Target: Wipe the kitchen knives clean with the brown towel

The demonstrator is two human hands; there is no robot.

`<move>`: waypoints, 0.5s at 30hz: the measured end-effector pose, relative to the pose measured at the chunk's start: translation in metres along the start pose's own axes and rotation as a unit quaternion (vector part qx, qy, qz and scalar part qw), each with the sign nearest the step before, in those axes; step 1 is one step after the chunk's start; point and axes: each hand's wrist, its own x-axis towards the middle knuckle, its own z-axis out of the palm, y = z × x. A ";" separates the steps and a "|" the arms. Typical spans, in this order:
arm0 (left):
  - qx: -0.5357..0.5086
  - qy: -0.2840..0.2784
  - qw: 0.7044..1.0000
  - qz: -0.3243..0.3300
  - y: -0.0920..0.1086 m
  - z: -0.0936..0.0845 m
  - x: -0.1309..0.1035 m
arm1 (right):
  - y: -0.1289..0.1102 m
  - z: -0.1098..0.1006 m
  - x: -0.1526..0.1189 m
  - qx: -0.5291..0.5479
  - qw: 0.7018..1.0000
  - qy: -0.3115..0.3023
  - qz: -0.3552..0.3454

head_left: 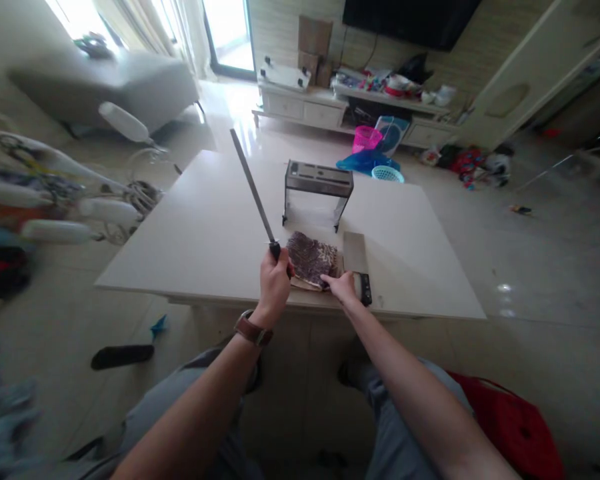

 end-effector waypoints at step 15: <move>0.168 -0.106 0.980 -0.001 0.008 -0.001 -0.016 | -0.040 -0.017 -0.010 0.439 0.892 -0.076 0.076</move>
